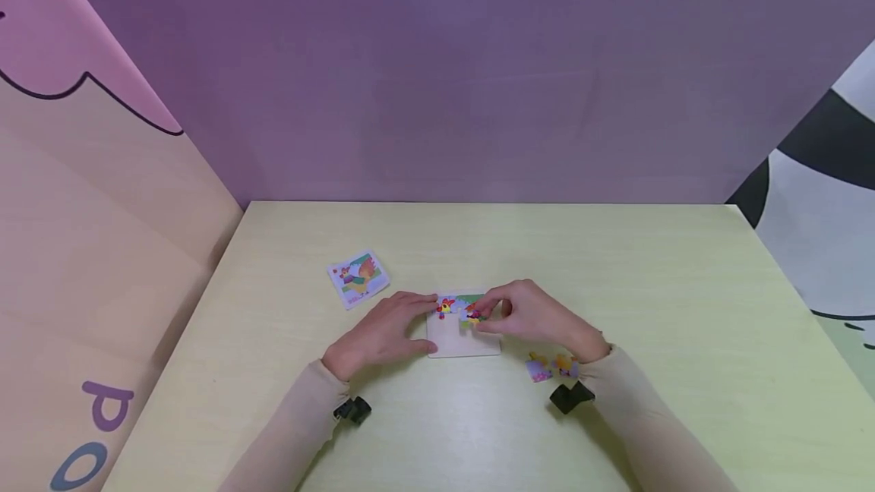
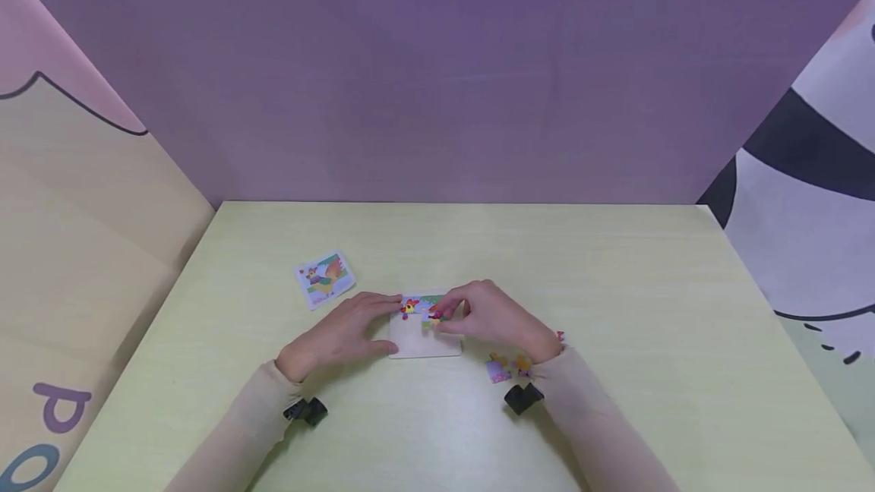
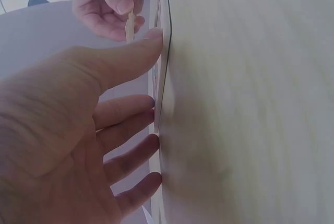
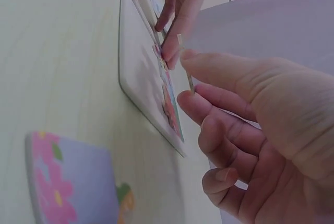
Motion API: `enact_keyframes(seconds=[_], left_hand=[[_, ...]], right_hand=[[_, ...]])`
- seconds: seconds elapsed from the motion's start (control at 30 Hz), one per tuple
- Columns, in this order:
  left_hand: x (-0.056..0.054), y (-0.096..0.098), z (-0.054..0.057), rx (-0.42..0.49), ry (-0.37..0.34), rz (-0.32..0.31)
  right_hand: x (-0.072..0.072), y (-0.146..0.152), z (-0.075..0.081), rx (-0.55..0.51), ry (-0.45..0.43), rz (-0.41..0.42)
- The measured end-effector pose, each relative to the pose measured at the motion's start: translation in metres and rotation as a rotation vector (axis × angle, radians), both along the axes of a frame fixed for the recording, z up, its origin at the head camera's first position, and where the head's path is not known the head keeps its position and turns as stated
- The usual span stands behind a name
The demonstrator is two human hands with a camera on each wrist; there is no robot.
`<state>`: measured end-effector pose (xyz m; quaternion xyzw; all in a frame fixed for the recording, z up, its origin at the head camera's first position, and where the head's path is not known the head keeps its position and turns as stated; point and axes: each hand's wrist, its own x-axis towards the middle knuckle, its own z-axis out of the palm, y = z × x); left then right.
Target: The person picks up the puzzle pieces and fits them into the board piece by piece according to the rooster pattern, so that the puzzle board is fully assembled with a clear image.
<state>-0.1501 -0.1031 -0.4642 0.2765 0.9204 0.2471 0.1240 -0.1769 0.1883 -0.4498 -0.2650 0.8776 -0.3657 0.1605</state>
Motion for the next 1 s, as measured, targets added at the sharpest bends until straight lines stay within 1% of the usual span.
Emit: enact_keyframes(seconds=[0.1, 0.2, 0.43, 0.7, 0.87, 1.0], left_hand=[[0.0, -0.001, 0.0, -0.001, 0.005, -0.004], [0.0, -0.001, 0.0, 0.0, 0.006, -0.007], [-0.001, -0.001, 0.0, 0.008, 0.009, -0.002], [-0.001, -0.001, 0.0, 0.014, 0.009, -0.009], [-0.001, -0.002, 0.0, 0.011, 0.005, -0.011], [0.0, -0.002, 0.0, 0.004, 0.006, -0.011]], right_hand=[[0.0, -0.004, -0.002, -0.004, 0.018, 0.008], [0.0, -0.008, -0.003, -0.012, 0.012, 0.012], [-0.001, -0.018, -0.002, -0.009, 0.036, 0.01], [-0.002, -0.027, -0.007, -0.033, 0.034, 0.014], [0.0, -0.031, -0.008, -0.036, 0.016, -0.004], [0.0, -0.034, -0.01, -0.04, 0.025, -0.002]])
